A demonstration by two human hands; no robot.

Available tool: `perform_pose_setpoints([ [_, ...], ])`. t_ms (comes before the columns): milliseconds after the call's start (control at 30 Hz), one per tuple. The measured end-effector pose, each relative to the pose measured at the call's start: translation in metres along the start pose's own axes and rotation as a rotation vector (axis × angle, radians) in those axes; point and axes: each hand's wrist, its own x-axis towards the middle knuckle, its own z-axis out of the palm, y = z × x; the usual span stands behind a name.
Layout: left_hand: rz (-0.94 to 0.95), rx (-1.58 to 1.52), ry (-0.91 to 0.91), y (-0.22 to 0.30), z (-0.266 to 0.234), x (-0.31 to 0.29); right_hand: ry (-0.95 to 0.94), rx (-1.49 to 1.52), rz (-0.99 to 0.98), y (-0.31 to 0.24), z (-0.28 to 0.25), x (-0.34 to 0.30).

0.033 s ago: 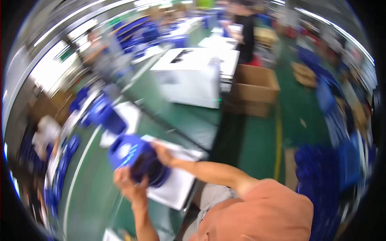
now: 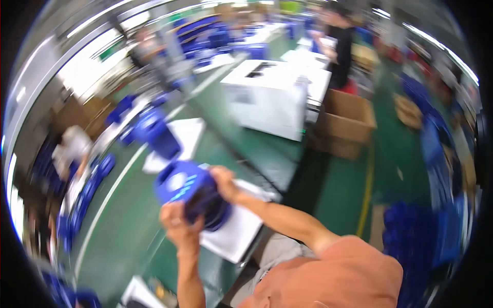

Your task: The person assembles blue electronic portable devices on an assembly line by driving screws into components with an electric screwdriver.

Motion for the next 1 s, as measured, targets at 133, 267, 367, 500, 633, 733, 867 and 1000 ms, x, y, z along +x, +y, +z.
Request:
perform_pose_setpoints([
  [133,0.008,0.113,0.07,0.002,-0.003,-0.02,-0.023,0.381,-0.181,-0.2,0.022,0.03],
  [267,-0.055,0.165,0.101,0.015,-0.007,-0.015,-0.022,0.298,-0.637,-0.301,0.085,0.101],
  [367,-0.099,0.188,0.141,0.015,0.002,-0.024,0.09,-0.019,-0.32,-0.318,0.136,0.204],
  [500,-0.134,0.188,0.137,0.029,0.011,-0.016,0.48,-0.476,-0.255,-0.299,0.148,0.291],
  [633,-0.151,0.223,0.151,0.033,0.022,-0.016,0.387,-0.468,-0.187,-0.283,0.129,0.313],
  [733,-0.121,0.162,0.17,0.027,0.026,-0.023,0.289,-0.356,-0.136,-0.278,0.121,0.33],
  [867,-0.306,-0.312,0.382,0.013,0.023,-0.031,0.358,-0.189,-0.257,-0.274,0.115,0.318],
  [1000,-0.929,-0.732,0.365,-0.018,0.011,0.001,0.287,-0.3,-0.294,-0.288,0.117,0.29],
])
